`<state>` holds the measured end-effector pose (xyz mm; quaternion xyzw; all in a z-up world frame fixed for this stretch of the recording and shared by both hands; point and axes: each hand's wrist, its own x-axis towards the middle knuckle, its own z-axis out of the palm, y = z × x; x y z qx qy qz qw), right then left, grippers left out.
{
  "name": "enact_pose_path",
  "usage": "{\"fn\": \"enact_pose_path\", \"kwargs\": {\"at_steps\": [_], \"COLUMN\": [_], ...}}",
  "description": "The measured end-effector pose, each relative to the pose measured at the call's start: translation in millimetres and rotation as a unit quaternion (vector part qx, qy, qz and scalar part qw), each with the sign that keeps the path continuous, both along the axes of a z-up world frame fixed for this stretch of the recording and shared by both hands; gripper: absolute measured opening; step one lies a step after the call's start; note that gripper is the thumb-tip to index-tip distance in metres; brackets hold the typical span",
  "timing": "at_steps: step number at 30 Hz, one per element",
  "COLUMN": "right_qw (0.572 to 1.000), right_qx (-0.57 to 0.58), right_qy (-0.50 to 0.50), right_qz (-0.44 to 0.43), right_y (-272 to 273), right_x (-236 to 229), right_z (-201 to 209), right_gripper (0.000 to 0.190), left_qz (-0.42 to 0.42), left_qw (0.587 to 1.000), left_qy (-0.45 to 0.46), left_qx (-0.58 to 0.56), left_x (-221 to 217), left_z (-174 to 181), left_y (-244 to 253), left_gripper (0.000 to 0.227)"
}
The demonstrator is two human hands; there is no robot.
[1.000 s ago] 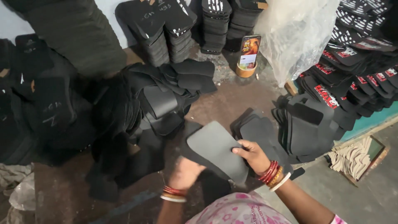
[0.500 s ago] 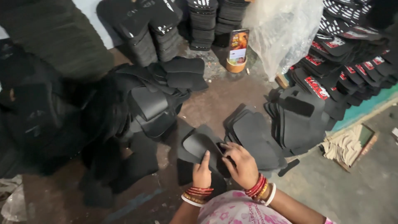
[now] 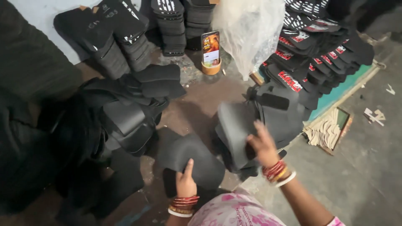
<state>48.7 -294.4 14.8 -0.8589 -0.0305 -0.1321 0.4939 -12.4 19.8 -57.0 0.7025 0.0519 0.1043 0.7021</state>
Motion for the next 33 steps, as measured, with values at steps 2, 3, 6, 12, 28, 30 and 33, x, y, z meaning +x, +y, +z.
{"fn": "enact_pose_path", "kwargs": {"at_steps": [2, 3, 6, 12, 28, 30, 33], "right_qw": [0.997, 0.987, 0.915, 0.883, 0.976, 0.98, 0.992], "right_qx": [-0.033, -0.067, -0.24, -0.454, -0.188, -0.104, -0.034], "right_qy": [-0.045, -0.092, 0.203, -0.047, -0.03, -0.056, -0.01], "right_qz": [-0.059, -0.115, -0.252, -0.112, 0.108, 0.157, 0.12], "right_y": [-45, -68, -91, -82, 73, 102, 96], "right_x": [14, 25, 38, 63, 7, -8, -19], "right_z": [3, 6, 37, 7, 103, 112, 75], "right_gripper": [0.061, 0.063, 0.091, 0.068, 0.038, 0.035, 0.026], "left_qz": [0.021, 0.045, 0.044, -0.027, 0.012, 0.006, -0.003], "left_qw": [0.986, 0.944, 0.95, 0.911, 0.989, 0.967, 0.983], "left_qy": [-0.082, -0.162, -0.007, 0.156, -0.087, 0.064, 0.081], "left_qx": [0.145, 0.285, 0.308, 0.38, 0.121, -0.246, -0.163], "left_x": [-5, -4, -12, -16, -1, 6, 4], "left_z": [-26, -38, -66, -61, 26, 77, 23], "left_y": [18, 26, 34, 23, -16, -20, -21], "left_gripper": [0.038, 0.046, 0.053, 0.071, 0.03, 0.027, 0.022]}}
